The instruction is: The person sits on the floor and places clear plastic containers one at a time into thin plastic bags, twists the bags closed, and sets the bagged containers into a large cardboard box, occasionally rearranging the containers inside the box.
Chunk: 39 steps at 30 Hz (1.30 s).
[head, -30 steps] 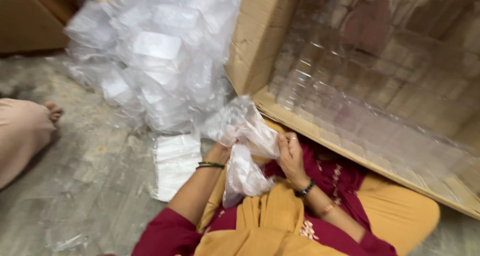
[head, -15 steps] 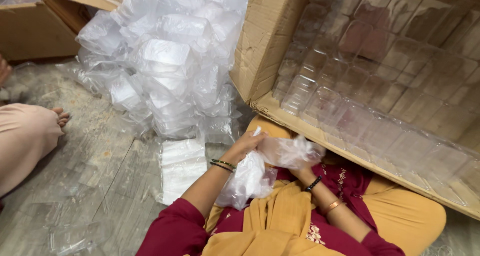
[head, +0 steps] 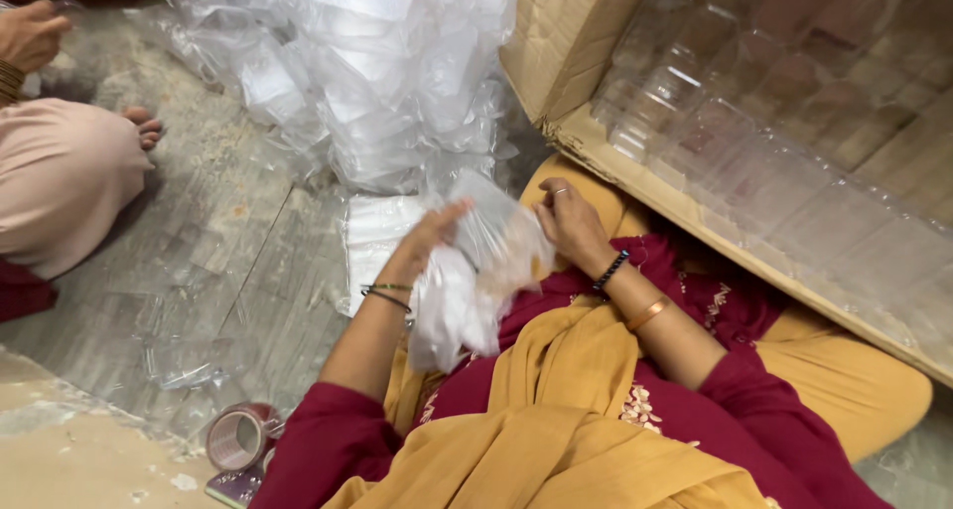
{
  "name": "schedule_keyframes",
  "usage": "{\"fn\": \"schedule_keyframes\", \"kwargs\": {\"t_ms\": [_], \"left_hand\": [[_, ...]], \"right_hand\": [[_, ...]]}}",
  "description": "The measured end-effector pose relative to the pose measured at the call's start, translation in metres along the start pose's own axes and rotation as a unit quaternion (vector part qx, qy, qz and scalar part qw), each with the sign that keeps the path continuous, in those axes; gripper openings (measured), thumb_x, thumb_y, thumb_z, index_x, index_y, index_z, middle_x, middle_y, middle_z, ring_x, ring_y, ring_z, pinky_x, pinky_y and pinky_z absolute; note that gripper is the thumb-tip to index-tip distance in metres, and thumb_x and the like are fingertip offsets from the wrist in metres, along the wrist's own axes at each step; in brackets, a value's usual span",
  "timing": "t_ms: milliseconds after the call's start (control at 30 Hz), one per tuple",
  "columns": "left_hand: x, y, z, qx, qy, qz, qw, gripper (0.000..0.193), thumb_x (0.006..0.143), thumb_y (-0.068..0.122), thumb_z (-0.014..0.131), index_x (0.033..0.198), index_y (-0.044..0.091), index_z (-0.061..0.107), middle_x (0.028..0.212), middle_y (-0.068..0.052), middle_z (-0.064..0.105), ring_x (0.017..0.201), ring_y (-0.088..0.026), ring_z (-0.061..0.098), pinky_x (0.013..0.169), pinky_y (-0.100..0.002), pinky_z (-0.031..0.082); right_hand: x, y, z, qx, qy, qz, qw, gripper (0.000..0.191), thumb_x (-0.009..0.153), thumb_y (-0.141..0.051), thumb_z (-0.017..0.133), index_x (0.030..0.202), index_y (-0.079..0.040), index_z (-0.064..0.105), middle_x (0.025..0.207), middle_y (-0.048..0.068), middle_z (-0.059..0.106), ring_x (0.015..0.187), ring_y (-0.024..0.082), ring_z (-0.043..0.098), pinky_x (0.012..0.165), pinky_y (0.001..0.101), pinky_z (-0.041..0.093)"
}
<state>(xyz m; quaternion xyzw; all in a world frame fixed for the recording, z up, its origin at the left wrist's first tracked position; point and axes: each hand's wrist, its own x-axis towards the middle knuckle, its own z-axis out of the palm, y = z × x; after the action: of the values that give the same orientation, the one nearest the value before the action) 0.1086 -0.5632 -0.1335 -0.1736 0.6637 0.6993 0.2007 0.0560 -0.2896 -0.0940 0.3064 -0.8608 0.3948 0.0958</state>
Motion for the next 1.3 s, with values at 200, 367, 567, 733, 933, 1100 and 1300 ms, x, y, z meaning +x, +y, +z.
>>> {"fn": "schedule_keyframes", "kwargs": {"t_ms": [200,367,567,733,933,1100,1300], "left_hand": [[0.042,0.011,-0.013,-0.167,0.232,0.028,0.958,0.083,0.086,0.064,0.075,0.133,-0.002,0.056,0.097,-0.006,0.056,0.080,-0.017,0.052,0.075,-0.035,0.044],[0.048,0.029,-0.012,-0.088,0.372,0.100,0.918,0.084,0.082,0.054,0.085,0.126,-0.009,0.052,0.107,-0.019,0.067,0.085,-0.026,0.063,0.074,-0.038,0.051],[-0.015,0.062,0.015,0.103,0.275,0.167,0.941,0.053,0.104,0.041,0.057,0.116,-0.008,0.071,0.107,-0.021,0.077,0.095,-0.027,0.077,0.083,-0.036,0.061],[-0.047,0.121,0.098,-0.083,0.048,0.366,0.926,0.054,0.112,0.042,0.046,0.135,-0.004,0.060,0.135,-0.014,0.067,0.124,-0.024,0.068,0.108,-0.035,0.053],[-0.058,0.150,0.139,-0.035,-0.022,0.362,0.931,0.042,0.094,0.026,0.079,0.123,-0.002,0.067,0.117,-0.009,0.072,0.107,-0.014,0.067,0.094,-0.029,0.056],[-0.059,0.139,0.170,-0.012,0.017,0.316,0.949,0.024,0.092,0.023,0.081,0.092,0.000,0.074,0.078,0.001,0.070,0.069,-0.005,0.060,0.062,-0.021,0.049],[-0.067,0.157,0.182,0.029,-0.038,0.405,0.913,0.034,0.098,0.023,0.080,0.079,0.006,0.057,0.082,0.006,0.060,0.074,-0.003,0.051,0.064,-0.020,0.042]], "right_hand": [[-0.009,-0.007,-0.020,0.022,-0.039,0.017,0.999,0.034,0.091,-0.007,0.070,0.122,0.001,0.056,0.099,0.016,0.062,0.084,0.031,0.066,0.073,0.0394,0.055],[-0.004,-0.013,-0.024,0.024,-0.050,0.033,0.998,0.040,0.091,-0.008,0.070,0.127,0.001,0.055,0.099,0.015,0.062,0.084,0.028,0.066,0.075,0.0382,0.056],[0.008,-0.030,-0.040,0.161,-0.055,0.124,0.978,0.052,0.094,-0.024,0.075,0.134,0.002,0.053,0.112,0.012,0.066,0.097,0.019,0.069,0.084,0.0311,0.057],[0.022,-0.045,-0.046,0.492,-0.113,0.148,0.851,0.059,0.097,-0.028,0.074,0.143,-0.002,0.047,0.133,0.003,0.060,0.120,0.011,0.058,0.102,0.0287,0.050],[-0.011,-0.058,-0.099,0.497,0.056,0.194,0.844,0.028,0.102,-0.018,0.075,0.121,-0.001,0.062,0.115,0.004,0.070,0.104,0.010,0.063,0.093,0.0281,0.054],[-0.021,-0.075,-0.135,0.414,0.142,0.119,0.891,0.045,0.090,-0.013,0.077,0.126,-0.003,0.053,0.121,-0.001,0.060,0.113,0.007,0.058,0.099,0.0225,0.049],[-0.025,-0.068,-0.157,0.377,0.156,0.167,0.898,0.013,0.103,-0.012,0.068,0.105,0.001,0.069,0.090,-0.004,0.068,0.082,0.005,0.060,0.073,0.0193,0.051]]}}
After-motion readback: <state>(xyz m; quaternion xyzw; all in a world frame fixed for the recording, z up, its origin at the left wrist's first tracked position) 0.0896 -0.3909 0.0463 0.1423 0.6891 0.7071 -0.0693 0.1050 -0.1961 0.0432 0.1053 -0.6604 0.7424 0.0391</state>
